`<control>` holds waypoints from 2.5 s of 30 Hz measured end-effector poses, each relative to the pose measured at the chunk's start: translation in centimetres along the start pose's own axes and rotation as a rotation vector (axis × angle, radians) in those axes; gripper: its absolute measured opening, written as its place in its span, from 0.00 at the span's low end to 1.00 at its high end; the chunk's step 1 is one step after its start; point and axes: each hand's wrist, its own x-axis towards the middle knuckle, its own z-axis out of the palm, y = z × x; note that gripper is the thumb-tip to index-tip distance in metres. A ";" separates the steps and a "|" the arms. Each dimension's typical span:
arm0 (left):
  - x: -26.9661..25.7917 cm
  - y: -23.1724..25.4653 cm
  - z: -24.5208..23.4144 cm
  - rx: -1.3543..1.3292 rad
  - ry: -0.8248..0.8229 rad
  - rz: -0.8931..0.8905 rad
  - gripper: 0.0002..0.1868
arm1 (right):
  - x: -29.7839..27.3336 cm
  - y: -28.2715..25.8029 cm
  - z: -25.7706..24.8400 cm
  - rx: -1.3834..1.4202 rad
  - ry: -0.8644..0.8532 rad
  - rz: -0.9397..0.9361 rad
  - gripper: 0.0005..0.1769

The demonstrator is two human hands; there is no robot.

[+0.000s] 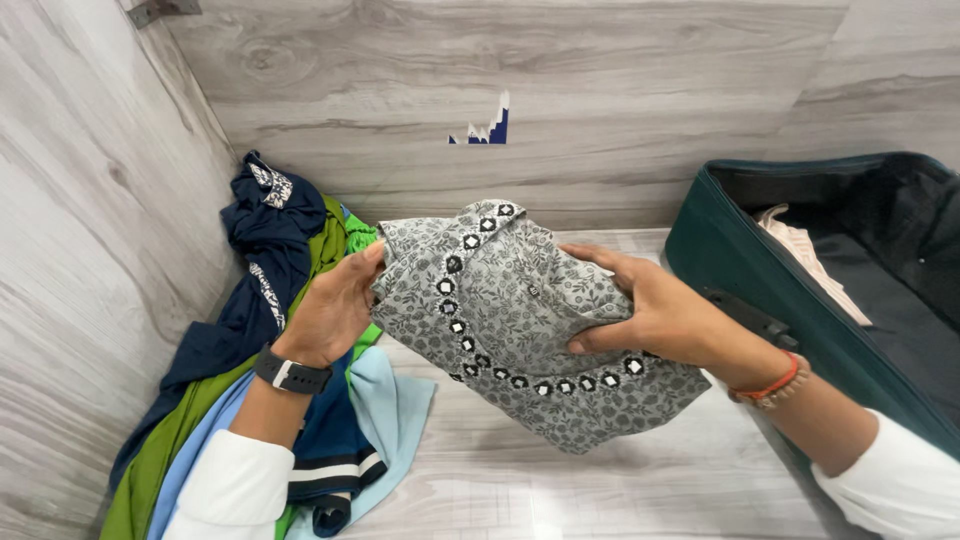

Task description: The person folds several garments on a tiled floor and places them into an open suitcase. They fold a striped dress, a patterned dress, and a dark blue top, smoothing each item before stacking it inside the suitcase.

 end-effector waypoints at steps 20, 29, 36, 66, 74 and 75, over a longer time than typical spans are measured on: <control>6.2 4.3 23.6 0.516 -0.339 0.578 0.14 | -4.9 -0.7 -18.5 -0.412 0.053 0.068 0.34; 16.6 -2.5 33.0 0.259 -0.267 0.417 0.17 | -7.0 7.5 -34.5 -0.527 0.287 0.173 0.43; 26.6 -17.3 37.7 0.622 -0.087 -0.018 0.33 | -5.1 15.0 -42.7 -1.009 0.111 0.873 0.46; 35.5 -29.0 41.9 1.632 -0.663 -0.014 0.27 | 2.4 34.4 -35.9 -1.092 0.291 0.743 0.40; 29.9 -21.9 41.1 1.072 -0.160 0.792 0.11 | 2.0 46.2 -35.7 -0.596 -0.170 0.564 0.29; 28.2 -20.4 39.9 1.072 -0.198 0.862 0.10 | 2.2 45.9 -35.3 -0.557 -0.158 0.511 0.30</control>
